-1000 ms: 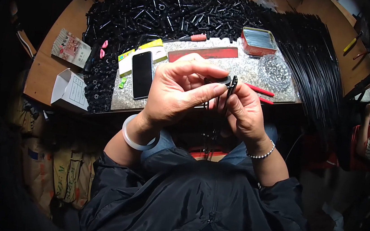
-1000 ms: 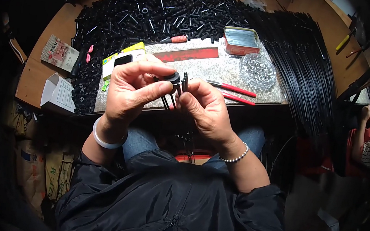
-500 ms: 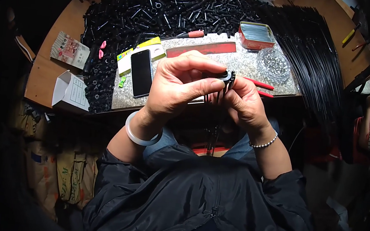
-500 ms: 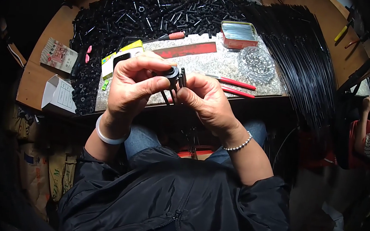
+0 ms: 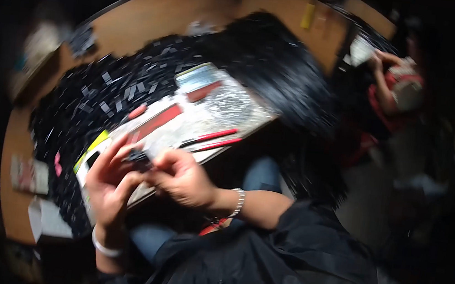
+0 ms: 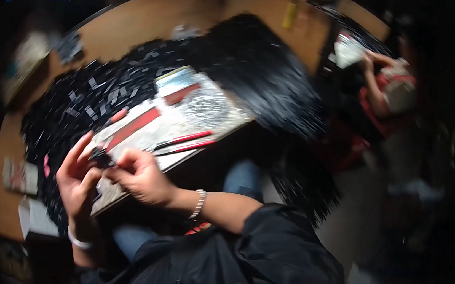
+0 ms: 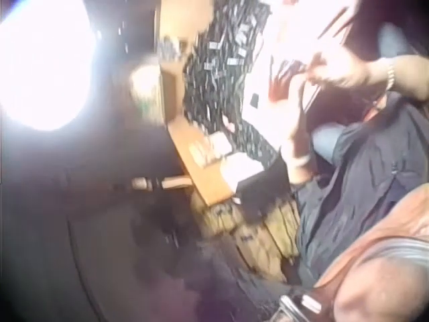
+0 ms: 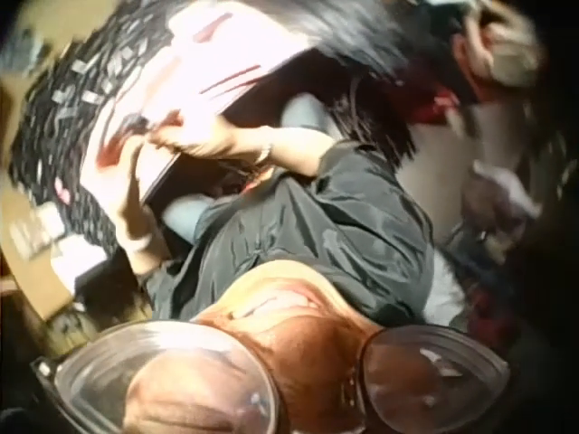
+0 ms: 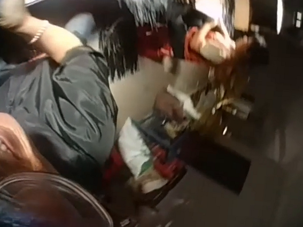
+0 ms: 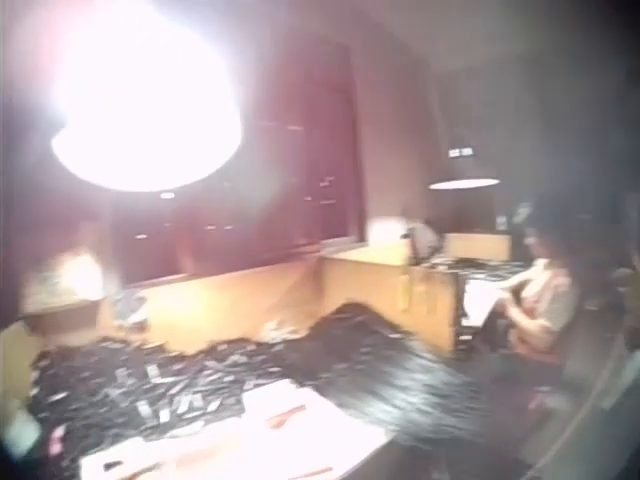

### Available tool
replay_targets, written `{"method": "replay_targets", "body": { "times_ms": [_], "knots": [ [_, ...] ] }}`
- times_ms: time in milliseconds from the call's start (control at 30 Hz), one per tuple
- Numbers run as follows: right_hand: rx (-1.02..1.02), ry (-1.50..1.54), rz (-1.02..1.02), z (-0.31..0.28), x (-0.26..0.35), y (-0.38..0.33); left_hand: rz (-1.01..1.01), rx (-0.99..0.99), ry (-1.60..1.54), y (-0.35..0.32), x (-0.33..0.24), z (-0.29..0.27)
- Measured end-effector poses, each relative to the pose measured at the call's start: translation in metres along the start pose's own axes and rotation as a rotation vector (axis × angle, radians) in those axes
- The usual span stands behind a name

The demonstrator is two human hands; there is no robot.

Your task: Assembling plastic tube bundles by inserting tubes into connectors and securing them using hand tools.

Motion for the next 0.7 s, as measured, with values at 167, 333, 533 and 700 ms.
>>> {"method": "replay_targets", "body": {
  "times_ms": [167,333,533,700],
  "knots": [
    [-0.016,0.053,-0.23,0.011,-0.003,0.002,0.242,-0.051,0.316,-0.006,-0.02,0.001],
    [0.081,0.092,-0.142,0.001,0.003,-0.005,0.275,-0.036,0.403,-0.009,-0.01,0.011],
    [0.115,0.113,-0.11,0.001,0.003,-0.008,0.149,0.0,0.186,-0.006,-0.004,0.008],
    [0.093,0.232,-0.051,0.004,-0.007,-0.008,0.14,0.05,0.219,-0.008,-0.003,0.003]
  ]
}}
Point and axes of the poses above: each hand's wrist, its own y-axis towards the middle knuckle, its own z-axis out of the palm, x = y × z, the point moved 5 cm from there along y, towards the middle knuckle, and after that the axes turned 1 degree about -x, right-handed, at the moved point
